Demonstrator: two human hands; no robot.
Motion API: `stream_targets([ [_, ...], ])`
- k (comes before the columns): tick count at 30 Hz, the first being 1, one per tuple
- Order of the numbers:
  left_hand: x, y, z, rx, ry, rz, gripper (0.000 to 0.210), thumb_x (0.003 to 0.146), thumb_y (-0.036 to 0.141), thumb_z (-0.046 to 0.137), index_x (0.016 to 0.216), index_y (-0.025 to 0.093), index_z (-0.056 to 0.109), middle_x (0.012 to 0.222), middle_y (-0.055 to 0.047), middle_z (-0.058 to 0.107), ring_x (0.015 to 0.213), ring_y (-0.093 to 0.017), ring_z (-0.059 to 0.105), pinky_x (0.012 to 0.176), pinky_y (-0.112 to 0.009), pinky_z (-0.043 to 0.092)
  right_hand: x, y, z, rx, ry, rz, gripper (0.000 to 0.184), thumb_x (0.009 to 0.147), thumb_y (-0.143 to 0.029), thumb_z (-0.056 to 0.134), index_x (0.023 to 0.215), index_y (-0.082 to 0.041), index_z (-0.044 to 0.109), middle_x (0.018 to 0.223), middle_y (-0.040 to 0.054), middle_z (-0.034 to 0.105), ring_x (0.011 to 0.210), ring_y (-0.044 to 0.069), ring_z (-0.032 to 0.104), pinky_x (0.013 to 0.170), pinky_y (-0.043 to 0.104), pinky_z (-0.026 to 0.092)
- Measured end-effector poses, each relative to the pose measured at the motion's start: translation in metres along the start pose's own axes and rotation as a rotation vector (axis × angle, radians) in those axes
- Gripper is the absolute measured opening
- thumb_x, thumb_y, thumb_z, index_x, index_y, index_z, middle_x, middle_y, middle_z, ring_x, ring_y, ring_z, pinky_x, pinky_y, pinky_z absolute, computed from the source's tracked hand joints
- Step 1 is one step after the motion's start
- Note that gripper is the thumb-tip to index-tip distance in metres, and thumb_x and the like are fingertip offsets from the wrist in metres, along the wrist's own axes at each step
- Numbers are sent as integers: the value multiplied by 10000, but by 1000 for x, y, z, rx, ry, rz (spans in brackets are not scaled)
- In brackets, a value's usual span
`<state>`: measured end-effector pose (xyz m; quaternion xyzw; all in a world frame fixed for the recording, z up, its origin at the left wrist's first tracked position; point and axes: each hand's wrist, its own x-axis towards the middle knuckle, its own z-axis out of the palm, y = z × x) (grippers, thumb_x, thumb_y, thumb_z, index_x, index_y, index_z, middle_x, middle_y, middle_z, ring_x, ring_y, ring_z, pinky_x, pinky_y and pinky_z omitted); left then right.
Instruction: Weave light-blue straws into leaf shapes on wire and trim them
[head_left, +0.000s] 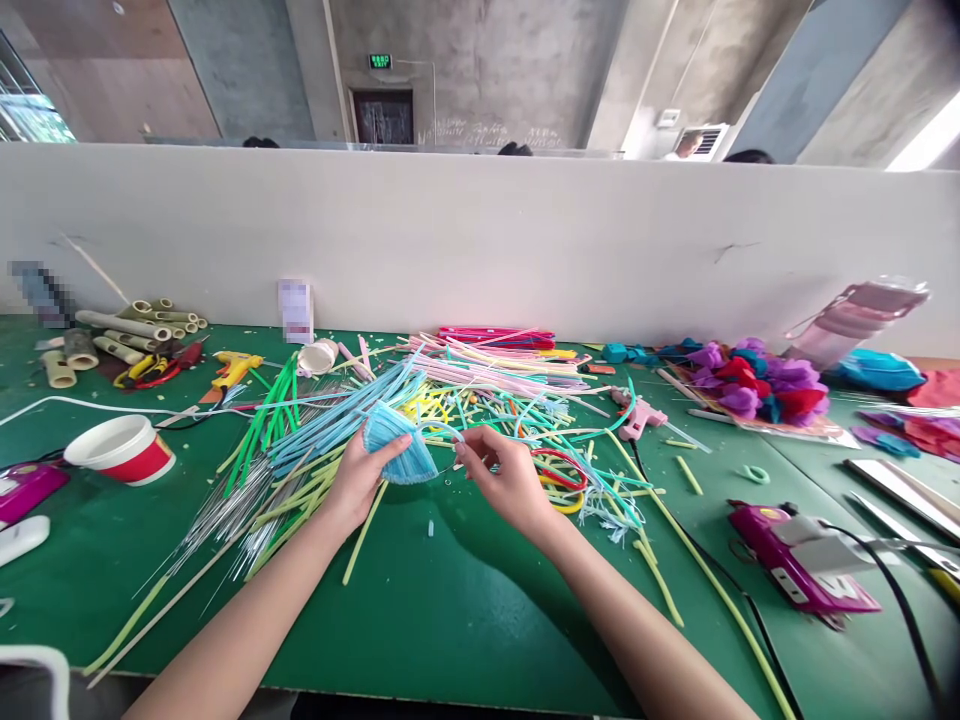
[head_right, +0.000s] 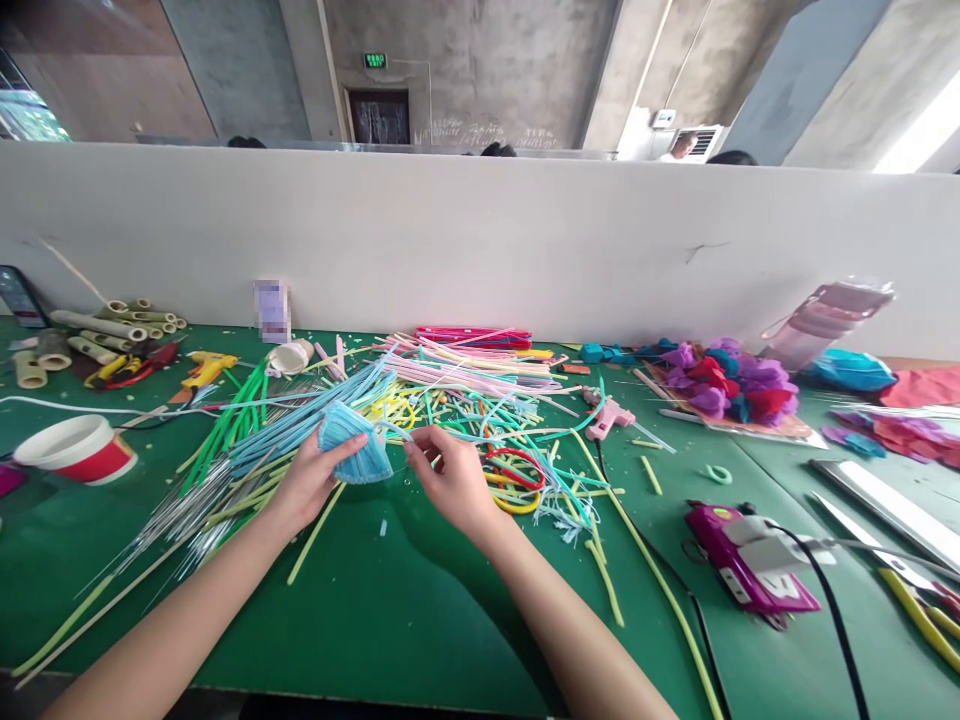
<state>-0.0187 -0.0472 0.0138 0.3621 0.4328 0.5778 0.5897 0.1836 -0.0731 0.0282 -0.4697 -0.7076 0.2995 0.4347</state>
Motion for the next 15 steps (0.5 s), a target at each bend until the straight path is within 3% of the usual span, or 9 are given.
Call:
stream_targets([
  [3,3,0,-3,-47,5,-43,509,581,230,904,1025,173,662,945,-37,774,809,-193,731,783,-297,584,0,8,2,-104,4,-70,240,941,-400,543,932,-221,702,787,27,627,629,143,539,609,285,435],
  [5,6,-1,-6,-91,14,-59,475,607,200,889,1026,172,667,950,-42,775,814,-195,738,768,-293,598,-1,13,3,-157,41,-111,251,932,-396,559,1056,-239,711,894,42,598,616,130,498,623,300,446],
  [8,11,-2,-11,-157,23,-59,450,652,163,858,1060,175,669,990,-52,776,856,-199,745,769,-282,608,-1,19,4,-123,103,-94,513,898,-407,606,1385,-277,507,1083,72,568,662,136,509,654,324,485],
  [10,12,-2,-12,-190,5,-59,441,684,148,834,1091,172,667,1011,-61,775,892,-203,745,795,-283,607,0,21,4,-72,113,-57,628,878,-403,633,1446,-274,401,1152,88,568,740,157,546,667,330,503],
  [12,12,-2,-12,-206,-20,-71,423,709,137,815,1105,166,669,1014,-67,775,903,-205,745,805,-284,607,1,22,5,-45,70,-51,515,880,-395,630,1357,-260,490,1163,88,587,797,170,572,666,324,505],
  [15,8,-1,-8,-219,-52,-103,369,738,120,792,1087,159,680,983,-62,780,852,-191,751,753,-256,614,2,23,9,-63,-24,-99,204,914,-380,594,1030,-236,681,1098,78,624,893,191,602,708,317,502],
])
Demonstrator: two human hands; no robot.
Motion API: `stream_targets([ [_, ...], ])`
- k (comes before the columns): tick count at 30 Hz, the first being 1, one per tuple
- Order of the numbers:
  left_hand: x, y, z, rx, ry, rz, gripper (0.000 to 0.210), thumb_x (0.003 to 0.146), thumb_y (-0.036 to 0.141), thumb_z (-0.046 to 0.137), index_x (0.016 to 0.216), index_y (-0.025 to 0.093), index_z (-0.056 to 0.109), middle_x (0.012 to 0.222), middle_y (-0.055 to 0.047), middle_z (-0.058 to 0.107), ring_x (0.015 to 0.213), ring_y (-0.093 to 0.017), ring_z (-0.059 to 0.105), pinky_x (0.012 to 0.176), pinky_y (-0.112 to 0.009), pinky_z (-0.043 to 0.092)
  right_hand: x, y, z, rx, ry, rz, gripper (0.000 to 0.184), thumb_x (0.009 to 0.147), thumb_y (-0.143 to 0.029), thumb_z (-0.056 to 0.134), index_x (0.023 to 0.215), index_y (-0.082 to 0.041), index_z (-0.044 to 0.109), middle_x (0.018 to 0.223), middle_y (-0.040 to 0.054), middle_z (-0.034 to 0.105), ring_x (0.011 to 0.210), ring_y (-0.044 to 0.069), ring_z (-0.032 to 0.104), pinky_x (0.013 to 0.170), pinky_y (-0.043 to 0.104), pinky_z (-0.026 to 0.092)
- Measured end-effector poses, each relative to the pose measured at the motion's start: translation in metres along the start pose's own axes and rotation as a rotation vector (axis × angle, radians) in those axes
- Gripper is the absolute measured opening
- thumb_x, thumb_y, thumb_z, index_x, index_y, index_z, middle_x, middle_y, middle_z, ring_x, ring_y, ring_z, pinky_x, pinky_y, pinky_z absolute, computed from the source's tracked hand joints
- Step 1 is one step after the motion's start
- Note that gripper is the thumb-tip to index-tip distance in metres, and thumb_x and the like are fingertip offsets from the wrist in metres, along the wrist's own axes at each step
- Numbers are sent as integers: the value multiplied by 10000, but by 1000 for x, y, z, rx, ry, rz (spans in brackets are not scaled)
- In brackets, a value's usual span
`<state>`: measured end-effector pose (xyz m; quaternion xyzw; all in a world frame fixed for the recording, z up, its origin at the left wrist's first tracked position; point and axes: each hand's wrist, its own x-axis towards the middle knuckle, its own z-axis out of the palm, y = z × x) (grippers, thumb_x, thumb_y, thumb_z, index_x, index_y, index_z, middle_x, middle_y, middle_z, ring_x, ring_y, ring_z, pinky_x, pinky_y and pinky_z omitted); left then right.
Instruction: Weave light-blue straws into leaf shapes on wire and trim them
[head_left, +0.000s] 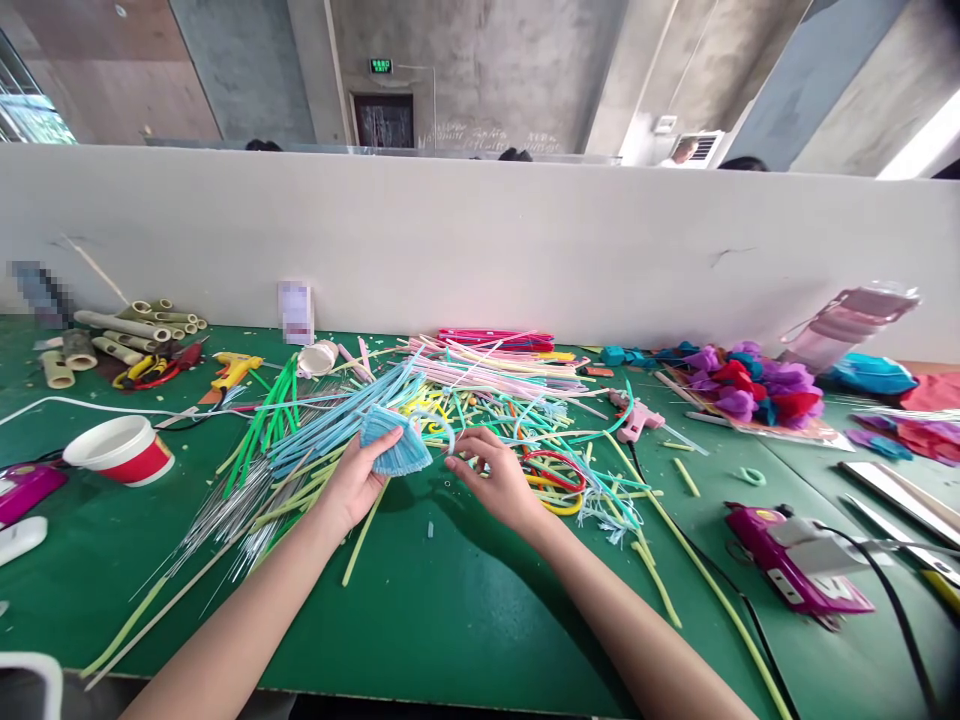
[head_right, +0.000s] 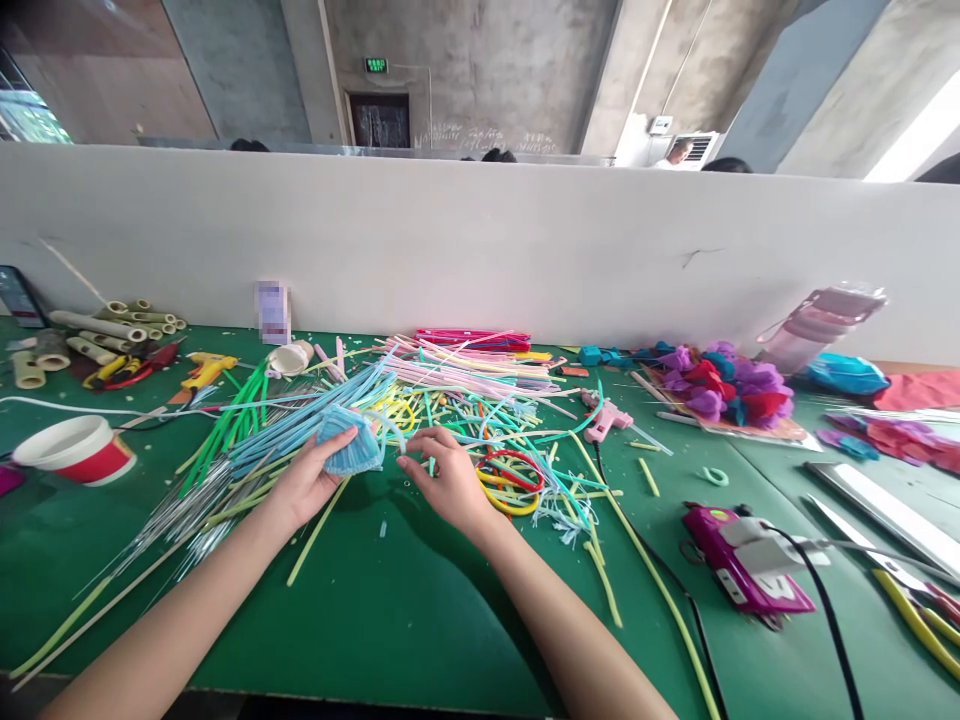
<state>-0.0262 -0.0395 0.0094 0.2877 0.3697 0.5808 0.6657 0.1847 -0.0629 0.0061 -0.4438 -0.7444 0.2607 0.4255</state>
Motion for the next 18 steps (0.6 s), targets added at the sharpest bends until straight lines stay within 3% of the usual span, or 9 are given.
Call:
stream_targets([
  [3,-1,1,2,-80,-17,-32,311,769,74,747,1066,145,690,983,-66,779,851,-180,752,752,-239,616,-2,-1,4,-76,-43,-42,186,938,-344,573,883,-226,706,1025,68,644,951,201,605,799,331,497],
  [8,5,10,-3,-295,117,3,244,794,7,680,1006,124,704,948,-58,784,831,-156,754,774,-217,618,-8,4,5,-308,-143,-159,174,941,-306,567,890,-227,713,963,69,658,924,208,586,868,363,479],
  [12,8,21,-6,-346,154,60,250,818,20,659,1040,125,700,966,-73,784,898,-171,748,810,-255,618,-8,1,1,-347,-165,-170,195,926,-345,583,843,-230,717,958,71,665,922,217,586,884,378,474],
  [18,-1,20,-1,-99,123,236,385,677,152,839,1040,167,711,986,-50,779,929,-218,736,801,-296,613,-4,-22,-6,-79,-64,-25,365,903,-487,607,1180,-254,656,1110,75,702,1063,253,608,975,428,438],
])
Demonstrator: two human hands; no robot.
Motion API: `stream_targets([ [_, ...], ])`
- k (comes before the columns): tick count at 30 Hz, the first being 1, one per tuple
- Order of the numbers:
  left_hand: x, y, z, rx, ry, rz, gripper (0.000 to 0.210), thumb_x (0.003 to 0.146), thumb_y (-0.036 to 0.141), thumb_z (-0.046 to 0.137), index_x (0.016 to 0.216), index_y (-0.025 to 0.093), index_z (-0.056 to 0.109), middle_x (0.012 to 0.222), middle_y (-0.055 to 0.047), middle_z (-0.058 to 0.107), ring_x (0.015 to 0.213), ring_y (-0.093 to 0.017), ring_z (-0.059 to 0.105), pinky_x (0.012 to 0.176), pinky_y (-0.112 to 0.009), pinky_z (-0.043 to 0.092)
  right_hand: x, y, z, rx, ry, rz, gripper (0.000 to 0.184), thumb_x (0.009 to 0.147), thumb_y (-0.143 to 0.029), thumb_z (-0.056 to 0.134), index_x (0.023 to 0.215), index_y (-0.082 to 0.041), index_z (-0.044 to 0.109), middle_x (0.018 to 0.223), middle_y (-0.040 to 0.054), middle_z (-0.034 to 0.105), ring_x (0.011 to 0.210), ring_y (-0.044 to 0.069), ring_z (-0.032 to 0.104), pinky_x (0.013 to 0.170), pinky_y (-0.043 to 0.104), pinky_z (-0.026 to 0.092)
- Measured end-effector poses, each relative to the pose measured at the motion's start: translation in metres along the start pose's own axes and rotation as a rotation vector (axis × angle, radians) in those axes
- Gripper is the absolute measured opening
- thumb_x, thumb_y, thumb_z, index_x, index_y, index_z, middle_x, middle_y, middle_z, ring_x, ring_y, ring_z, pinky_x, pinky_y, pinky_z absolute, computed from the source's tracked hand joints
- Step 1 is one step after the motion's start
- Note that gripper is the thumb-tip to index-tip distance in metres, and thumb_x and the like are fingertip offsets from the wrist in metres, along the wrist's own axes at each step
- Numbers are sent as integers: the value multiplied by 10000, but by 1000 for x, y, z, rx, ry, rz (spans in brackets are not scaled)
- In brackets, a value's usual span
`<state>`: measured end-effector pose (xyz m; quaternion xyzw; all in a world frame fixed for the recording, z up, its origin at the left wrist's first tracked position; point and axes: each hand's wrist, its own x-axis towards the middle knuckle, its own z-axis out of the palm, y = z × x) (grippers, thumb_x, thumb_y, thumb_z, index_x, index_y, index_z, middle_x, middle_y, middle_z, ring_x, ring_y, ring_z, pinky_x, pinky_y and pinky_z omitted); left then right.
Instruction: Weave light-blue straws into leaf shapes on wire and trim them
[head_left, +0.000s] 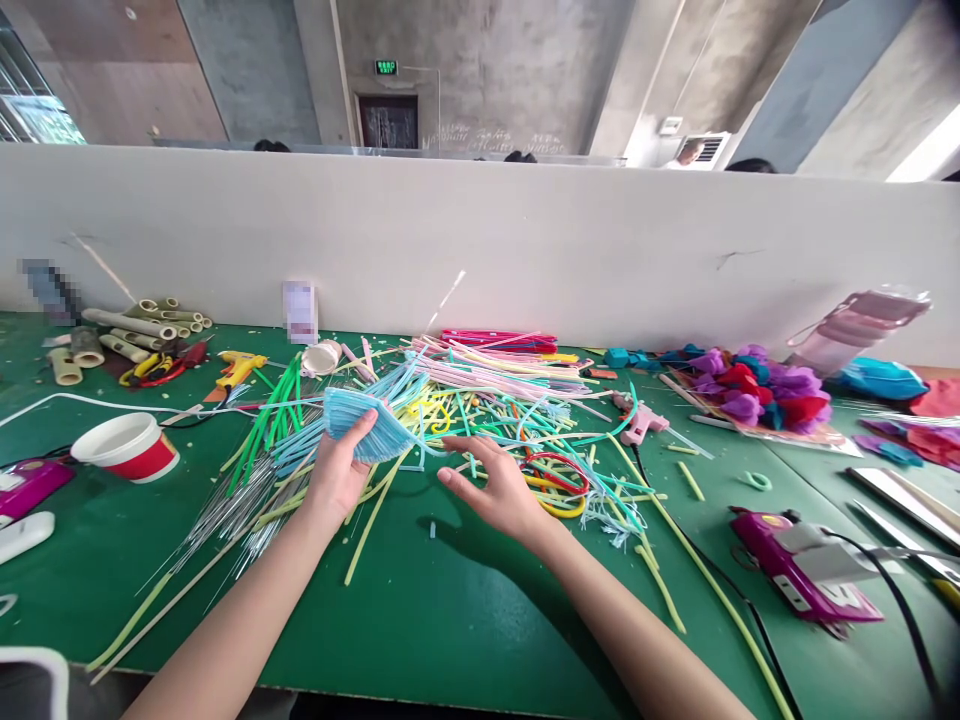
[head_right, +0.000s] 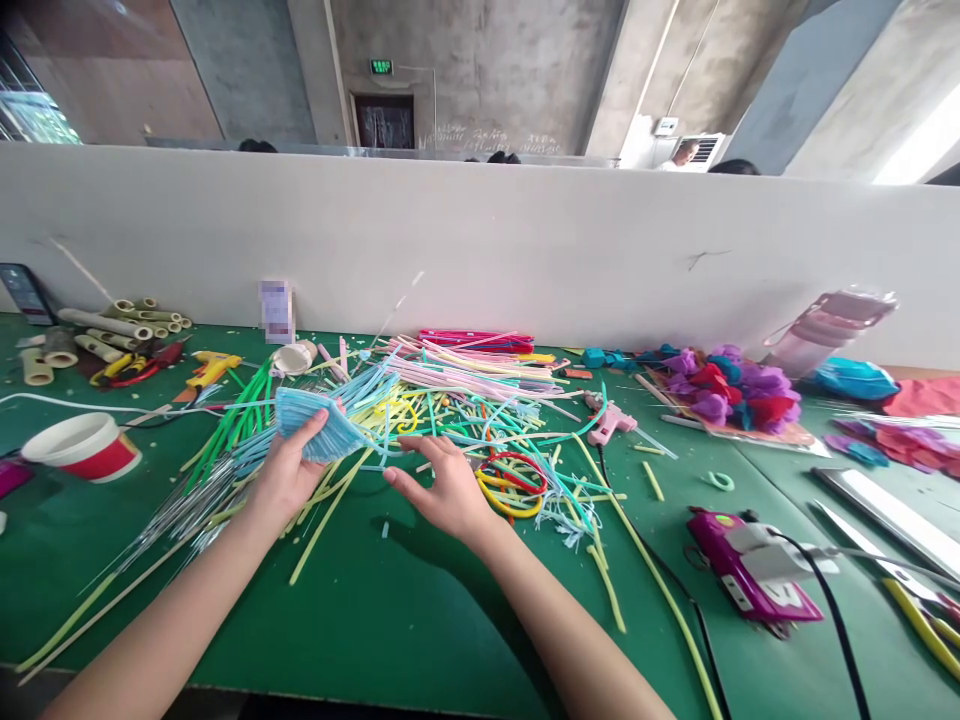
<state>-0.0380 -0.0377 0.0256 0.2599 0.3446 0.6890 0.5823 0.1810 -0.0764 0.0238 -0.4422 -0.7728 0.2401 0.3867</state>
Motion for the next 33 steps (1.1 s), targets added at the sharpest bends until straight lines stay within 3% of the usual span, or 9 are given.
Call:
stream_targets([
  [7,-19,-8,12,187,-100,-57,464,589,273,902,985,166,686,872,-32,765,813,-216,723,750,-309,585,-1,-9,8,325,-22,117,336,855,-505,660,1035,-225,706,950,53,730,893,222,670,826,367,504],
  [11,-21,-9,13,203,-78,-69,444,549,279,917,903,154,678,825,-22,753,772,-213,712,739,-321,580,-2,-7,18,411,-54,152,288,837,-482,684,879,-198,705,844,40,716,796,193,657,727,314,486],
  [17,-13,-13,7,148,-24,-48,450,571,286,911,937,150,687,902,-36,760,806,-199,716,729,-290,576,0,-5,28,683,54,235,350,835,-473,684,1037,-189,646,749,5,671,621,132,587,583,258,472],
  [20,-11,-15,7,103,-8,-38,437,595,274,901,959,154,692,933,-37,758,822,-190,718,736,-282,579,2,-7,31,697,130,264,326,830,-485,679,929,-175,666,738,2,652,519,89,507,468,219,411],
  [23,-13,-15,9,94,23,-22,423,610,278,892,960,150,693,934,-42,755,821,-185,715,729,-276,581,2,-10,35,693,118,320,324,812,-487,693,880,-171,665,741,-3,649,442,65,489,384,199,361],
  [30,-26,-12,19,185,73,181,398,622,313,875,942,153,699,911,-60,757,823,-227,722,748,-343,601,3,-17,33,723,68,399,353,790,-515,699,852,-173,633,772,20,656,558,144,661,308,162,355],
  [33,-37,-10,21,256,-25,296,315,689,289,830,954,171,707,966,-71,758,930,-260,723,862,-393,587,6,-15,28,715,64,367,348,791,-513,697,854,-179,621,728,15,642,648,181,689,346,178,419],
])
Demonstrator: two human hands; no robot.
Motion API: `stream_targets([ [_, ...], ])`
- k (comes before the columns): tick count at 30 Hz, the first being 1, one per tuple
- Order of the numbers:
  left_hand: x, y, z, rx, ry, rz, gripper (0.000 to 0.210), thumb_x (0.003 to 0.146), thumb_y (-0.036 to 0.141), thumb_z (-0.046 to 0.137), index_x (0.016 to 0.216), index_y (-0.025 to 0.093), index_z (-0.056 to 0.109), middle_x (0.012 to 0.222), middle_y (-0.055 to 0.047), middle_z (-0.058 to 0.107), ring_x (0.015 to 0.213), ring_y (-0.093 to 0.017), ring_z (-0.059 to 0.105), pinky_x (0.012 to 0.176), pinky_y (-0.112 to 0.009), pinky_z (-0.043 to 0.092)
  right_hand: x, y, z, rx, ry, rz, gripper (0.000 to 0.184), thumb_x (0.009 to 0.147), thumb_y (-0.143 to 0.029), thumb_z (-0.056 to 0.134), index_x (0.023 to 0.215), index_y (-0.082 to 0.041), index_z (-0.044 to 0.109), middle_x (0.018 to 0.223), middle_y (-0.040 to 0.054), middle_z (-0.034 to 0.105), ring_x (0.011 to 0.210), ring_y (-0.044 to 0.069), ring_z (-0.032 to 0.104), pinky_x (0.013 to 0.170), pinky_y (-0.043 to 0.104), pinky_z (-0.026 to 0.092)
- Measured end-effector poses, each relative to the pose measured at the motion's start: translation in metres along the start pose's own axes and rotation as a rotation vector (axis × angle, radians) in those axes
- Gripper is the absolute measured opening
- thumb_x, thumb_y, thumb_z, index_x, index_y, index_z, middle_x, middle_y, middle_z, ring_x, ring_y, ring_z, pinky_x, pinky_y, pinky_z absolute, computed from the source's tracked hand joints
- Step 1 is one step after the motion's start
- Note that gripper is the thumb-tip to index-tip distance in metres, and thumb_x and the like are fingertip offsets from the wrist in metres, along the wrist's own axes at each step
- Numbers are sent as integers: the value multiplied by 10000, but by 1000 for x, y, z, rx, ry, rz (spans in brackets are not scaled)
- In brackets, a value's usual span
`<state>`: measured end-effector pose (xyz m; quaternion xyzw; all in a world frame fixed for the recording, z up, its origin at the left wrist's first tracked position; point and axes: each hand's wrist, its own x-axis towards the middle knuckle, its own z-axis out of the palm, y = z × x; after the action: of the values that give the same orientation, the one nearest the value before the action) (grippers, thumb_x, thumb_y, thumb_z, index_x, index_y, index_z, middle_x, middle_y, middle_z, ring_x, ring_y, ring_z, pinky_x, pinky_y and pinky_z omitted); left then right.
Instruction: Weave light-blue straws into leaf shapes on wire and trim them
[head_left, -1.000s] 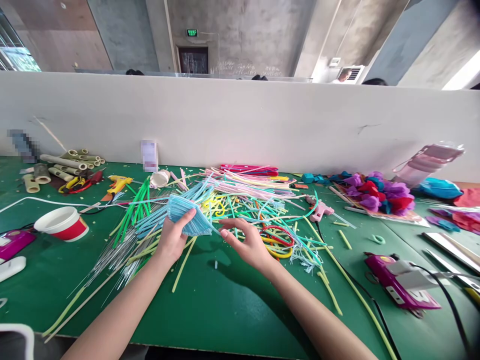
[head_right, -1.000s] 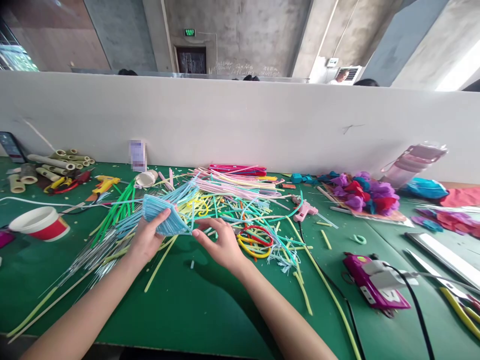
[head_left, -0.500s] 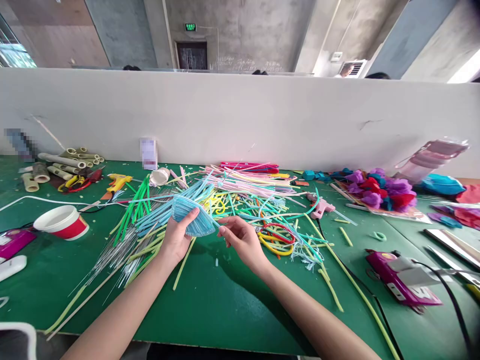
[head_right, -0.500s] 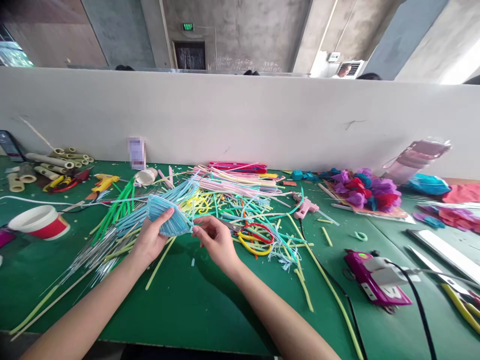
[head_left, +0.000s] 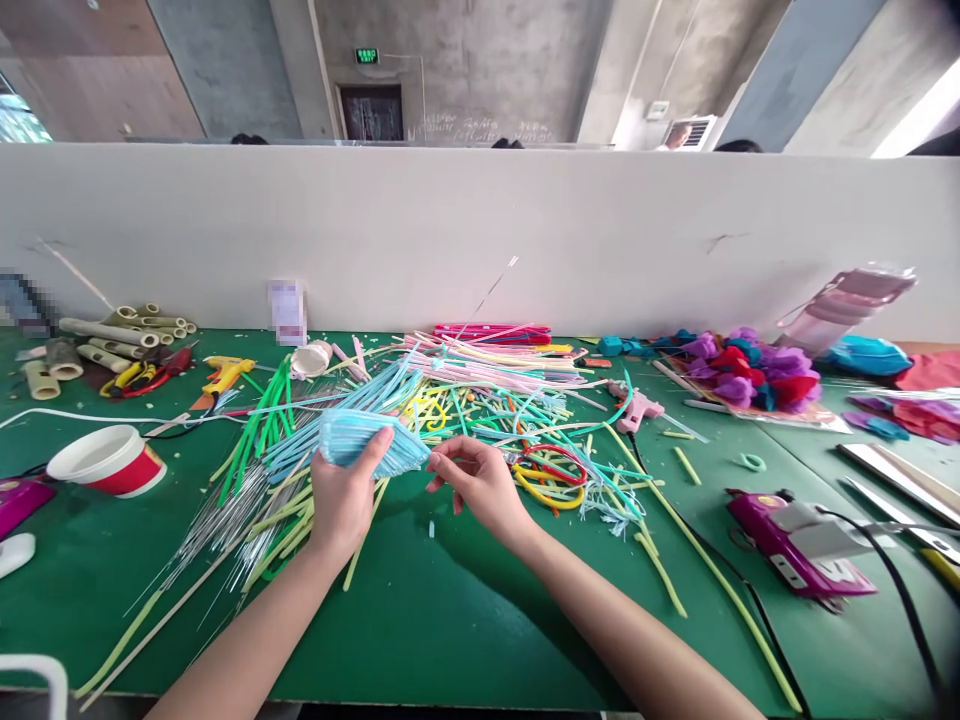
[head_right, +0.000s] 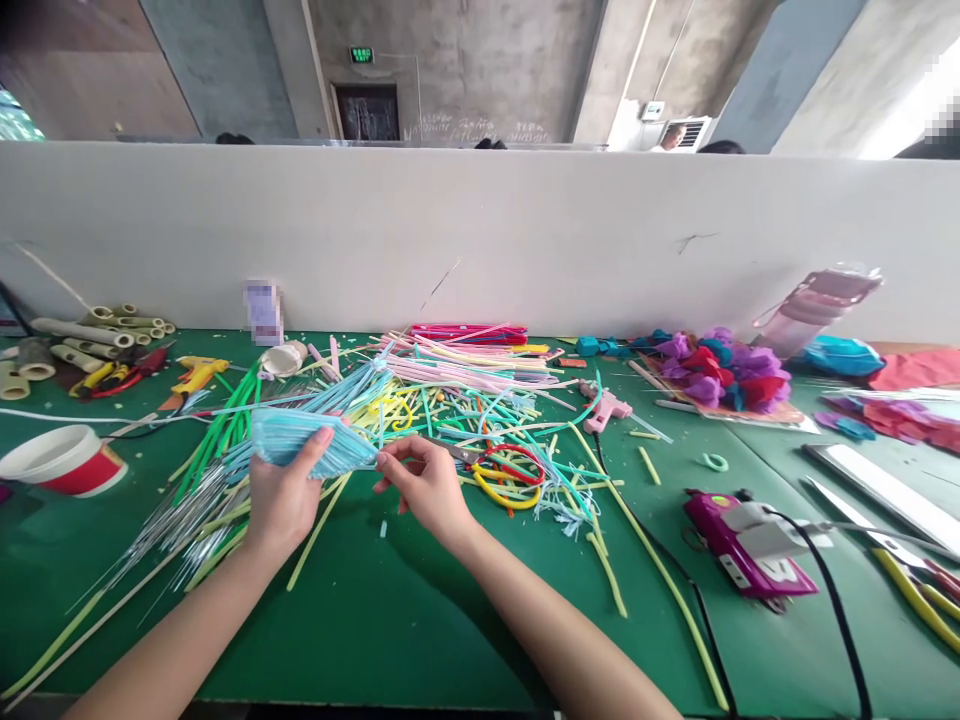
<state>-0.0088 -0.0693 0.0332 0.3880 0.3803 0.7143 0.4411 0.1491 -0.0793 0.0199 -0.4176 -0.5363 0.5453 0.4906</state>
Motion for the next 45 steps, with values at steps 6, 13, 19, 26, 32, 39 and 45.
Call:
stream_targets([
  [6,-15,12,-8,248,-509,151,324,841,142,645,1158,208,654,1282,-105,669,1243,-290,593,1068,-433,476,15,-3,-33,-248,151,-216,260,861,-452,630,866,-193,622,788,39,681,711,168,653,490,216,484],
  [13,-5,4,-18,463,-918,65,776,801,-23,397,1490,334,410,1621,42,261,1507,-230,169,1244,-430,155,18,-5,-62,-475,314,-498,110,937,-317,546,907,-223,595,921,33,664,848,168,637,729,277,527],
  [19,10,15,-33,369,-1156,-153,776,850,30,458,1519,398,321,1624,65,229,1500,-234,155,1234,-466,124,15,4,-60,-583,290,-624,67,965,-259,490,950,-235,552,964,54,655,912,193,635,787,317,522],
  [26,10,28,-28,272,-1261,-236,606,866,264,650,1443,348,487,1649,14,160,1512,-296,-6,1222,-492,101,16,7,-57,-525,268,-615,98,986,-276,456,992,-233,545,978,64,655,900,192,642,798,336,531],
  [32,12,18,-17,454,-895,-128,574,897,387,633,1444,313,479,1609,-40,310,1501,-290,197,1222,-459,176,5,0,-42,-285,183,-559,100,987,-309,475,1011,-243,546,1029,70,675,912,191,662,804,341,546],
  [39,23,40,23,629,-1001,-76,414,782,426,753,1131,222,660,1120,-75,687,1080,-266,626,961,-376,478,0,-7,-30,-223,181,-618,98,964,-339,527,973,-253,574,1044,71,636,1053,218,613,928,397,509],
  [45,24,39,46,536,-989,-223,322,733,428,774,918,179,689,851,-25,658,802,-197,611,662,-267,466,2,-5,-29,-138,226,-594,111,947,-348,563,962,-247,604,954,46,639,924,190,630,844,339,510],
])
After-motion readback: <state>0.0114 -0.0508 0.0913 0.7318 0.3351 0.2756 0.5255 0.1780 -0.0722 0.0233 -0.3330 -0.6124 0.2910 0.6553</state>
